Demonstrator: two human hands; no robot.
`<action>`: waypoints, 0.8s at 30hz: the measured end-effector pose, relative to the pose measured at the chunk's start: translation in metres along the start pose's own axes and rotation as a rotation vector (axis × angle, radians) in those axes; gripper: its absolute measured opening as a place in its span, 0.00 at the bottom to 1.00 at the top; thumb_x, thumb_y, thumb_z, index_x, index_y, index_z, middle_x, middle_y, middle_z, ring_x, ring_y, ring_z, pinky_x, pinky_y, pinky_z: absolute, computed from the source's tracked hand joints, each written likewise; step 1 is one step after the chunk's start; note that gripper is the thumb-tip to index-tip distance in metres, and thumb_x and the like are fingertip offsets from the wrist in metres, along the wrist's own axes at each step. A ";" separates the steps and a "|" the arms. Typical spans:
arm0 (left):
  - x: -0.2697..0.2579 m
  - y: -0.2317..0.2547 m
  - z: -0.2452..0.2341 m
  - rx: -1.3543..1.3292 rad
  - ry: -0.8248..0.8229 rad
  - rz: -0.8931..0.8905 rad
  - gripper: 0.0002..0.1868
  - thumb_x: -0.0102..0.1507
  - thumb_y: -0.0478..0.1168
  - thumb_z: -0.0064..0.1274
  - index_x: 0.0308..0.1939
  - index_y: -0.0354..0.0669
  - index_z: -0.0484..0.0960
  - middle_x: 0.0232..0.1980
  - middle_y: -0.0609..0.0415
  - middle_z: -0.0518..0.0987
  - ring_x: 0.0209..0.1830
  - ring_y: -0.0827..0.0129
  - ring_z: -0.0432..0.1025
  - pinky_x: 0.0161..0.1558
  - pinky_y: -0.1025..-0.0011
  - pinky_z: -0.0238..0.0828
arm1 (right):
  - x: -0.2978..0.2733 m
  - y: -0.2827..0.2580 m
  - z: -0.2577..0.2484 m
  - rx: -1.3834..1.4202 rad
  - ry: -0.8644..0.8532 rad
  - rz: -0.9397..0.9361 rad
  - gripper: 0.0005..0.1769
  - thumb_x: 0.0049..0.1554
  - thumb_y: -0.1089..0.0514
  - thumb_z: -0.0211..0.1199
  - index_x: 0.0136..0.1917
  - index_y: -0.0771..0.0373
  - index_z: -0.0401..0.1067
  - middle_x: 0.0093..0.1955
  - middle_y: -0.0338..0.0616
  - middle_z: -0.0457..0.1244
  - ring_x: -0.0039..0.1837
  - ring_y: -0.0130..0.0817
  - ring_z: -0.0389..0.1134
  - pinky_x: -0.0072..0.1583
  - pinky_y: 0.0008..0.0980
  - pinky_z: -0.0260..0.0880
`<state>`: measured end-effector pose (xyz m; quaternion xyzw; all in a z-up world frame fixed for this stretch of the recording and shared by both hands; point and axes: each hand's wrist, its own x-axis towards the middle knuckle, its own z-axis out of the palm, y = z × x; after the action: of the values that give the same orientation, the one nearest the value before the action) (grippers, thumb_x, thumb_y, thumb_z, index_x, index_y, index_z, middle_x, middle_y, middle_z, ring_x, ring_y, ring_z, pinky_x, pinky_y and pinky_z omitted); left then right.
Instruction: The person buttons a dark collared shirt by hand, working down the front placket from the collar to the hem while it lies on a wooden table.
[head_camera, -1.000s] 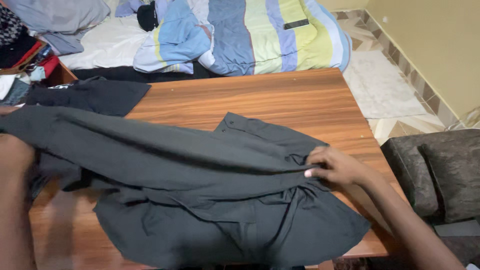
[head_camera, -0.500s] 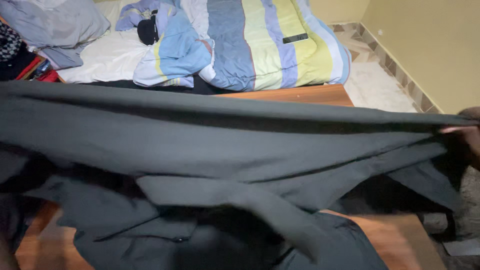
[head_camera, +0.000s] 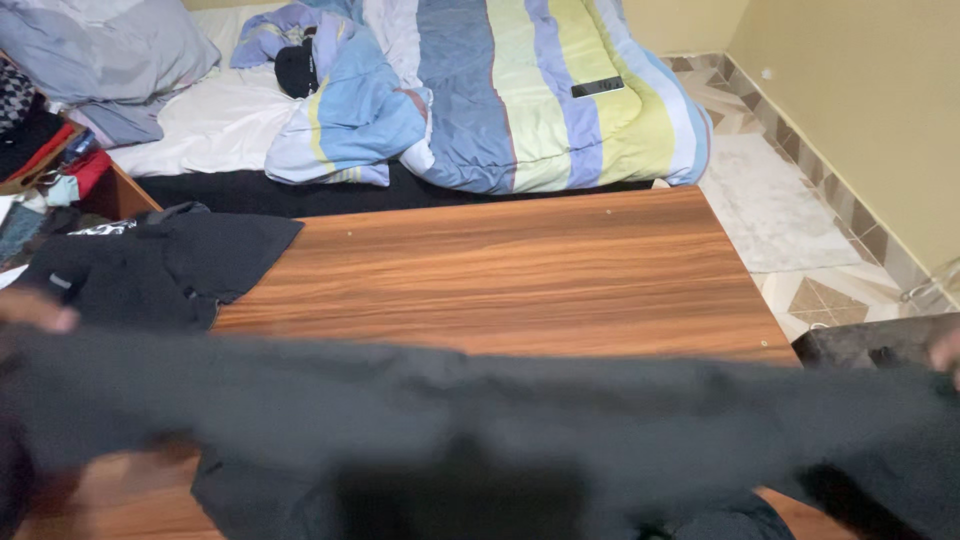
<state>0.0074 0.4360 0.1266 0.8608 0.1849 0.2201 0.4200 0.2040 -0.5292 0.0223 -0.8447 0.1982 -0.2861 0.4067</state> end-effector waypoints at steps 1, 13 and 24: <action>0.012 0.003 0.013 0.010 -0.002 0.045 0.16 0.67 0.40 0.67 0.53 0.34 0.83 0.43 0.43 0.82 0.37 0.63 0.73 0.37 0.68 0.69 | 0.001 0.000 0.000 0.005 -0.007 -0.004 0.20 0.65 0.47 0.65 0.56 0.68 0.75 0.50 0.53 0.69 0.52 0.44 0.72 0.59 0.42 0.71; -0.111 0.091 0.206 0.233 -0.011 0.636 0.31 0.58 0.49 0.64 0.59 0.34 0.78 0.59 0.36 0.76 0.63 0.43 0.69 0.64 0.51 0.64 | -0.217 -0.128 -0.006 -0.071 -0.506 -0.421 0.31 0.49 0.47 0.72 0.62 0.61 0.71 0.56 0.51 0.66 0.58 0.47 0.69 0.59 0.44 0.69; -0.261 0.016 0.145 0.520 0.025 0.024 0.63 0.46 0.62 0.70 0.75 0.29 0.61 0.59 0.27 0.74 0.59 0.36 0.69 0.57 0.48 0.67 | -0.347 -0.026 -0.053 -0.476 -0.512 -0.441 0.48 0.40 0.34 0.77 0.66 0.59 0.69 0.56 0.51 0.67 0.58 0.49 0.70 0.59 0.44 0.70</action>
<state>-0.1306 0.2024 0.0016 0.9392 0.2304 0.1807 0.1795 -0.0900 -0.3474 -0.0423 -0.9812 -0.0346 -0.0930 0.1654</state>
